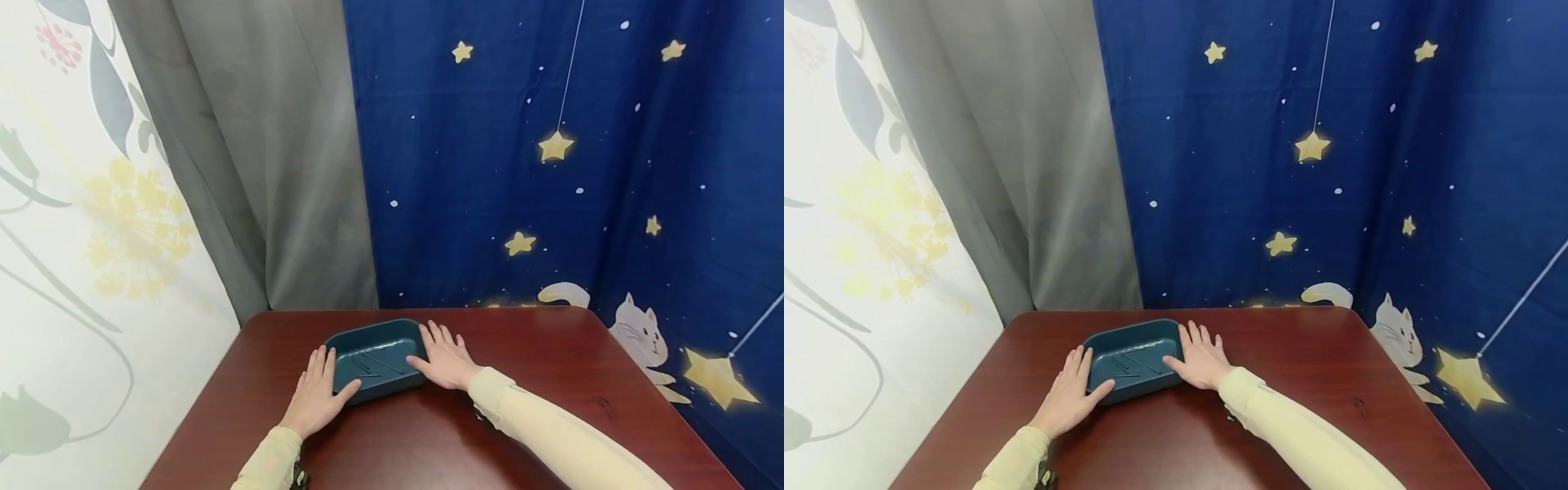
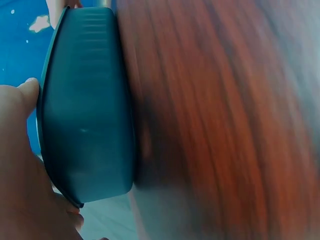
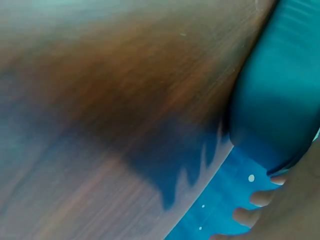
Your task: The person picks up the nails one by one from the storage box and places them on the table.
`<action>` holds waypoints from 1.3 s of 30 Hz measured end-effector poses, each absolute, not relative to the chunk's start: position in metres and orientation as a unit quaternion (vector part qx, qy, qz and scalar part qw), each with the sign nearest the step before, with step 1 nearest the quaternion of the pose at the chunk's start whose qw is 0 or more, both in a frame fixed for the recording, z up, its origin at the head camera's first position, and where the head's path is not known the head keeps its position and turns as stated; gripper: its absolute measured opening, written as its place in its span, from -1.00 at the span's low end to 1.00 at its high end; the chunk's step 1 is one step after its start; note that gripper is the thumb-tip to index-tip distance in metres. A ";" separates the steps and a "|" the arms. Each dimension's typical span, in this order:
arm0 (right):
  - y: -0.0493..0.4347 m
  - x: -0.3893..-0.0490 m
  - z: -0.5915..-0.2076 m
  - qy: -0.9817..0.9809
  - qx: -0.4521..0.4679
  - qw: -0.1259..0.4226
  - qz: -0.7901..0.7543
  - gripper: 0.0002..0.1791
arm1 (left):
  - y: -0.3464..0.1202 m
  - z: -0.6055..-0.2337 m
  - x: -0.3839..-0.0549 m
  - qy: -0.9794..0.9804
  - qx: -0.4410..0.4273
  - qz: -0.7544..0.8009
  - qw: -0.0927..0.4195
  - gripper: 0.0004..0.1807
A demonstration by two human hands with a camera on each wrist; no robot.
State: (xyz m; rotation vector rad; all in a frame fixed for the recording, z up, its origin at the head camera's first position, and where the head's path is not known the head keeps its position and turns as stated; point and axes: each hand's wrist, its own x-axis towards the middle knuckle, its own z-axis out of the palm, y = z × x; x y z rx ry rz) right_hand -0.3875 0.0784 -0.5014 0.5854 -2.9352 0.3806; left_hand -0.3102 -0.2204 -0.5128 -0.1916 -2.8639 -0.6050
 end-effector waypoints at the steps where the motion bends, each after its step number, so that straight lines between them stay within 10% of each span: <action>1: 0.082 -0.385 -0.500 -0.971 0.192 0.065 0.126 0.00 | -0.218 -0.511 -0.310 -0.970 -0.068 -0.209 0.105 0.05; 39: 0.167 -0.293 -0.502 -0.974 0.156 0.131 0.104 0.06 | -0.152 -0.508 -0.269 -0.973 -0.136 -0.170 0.075 0.08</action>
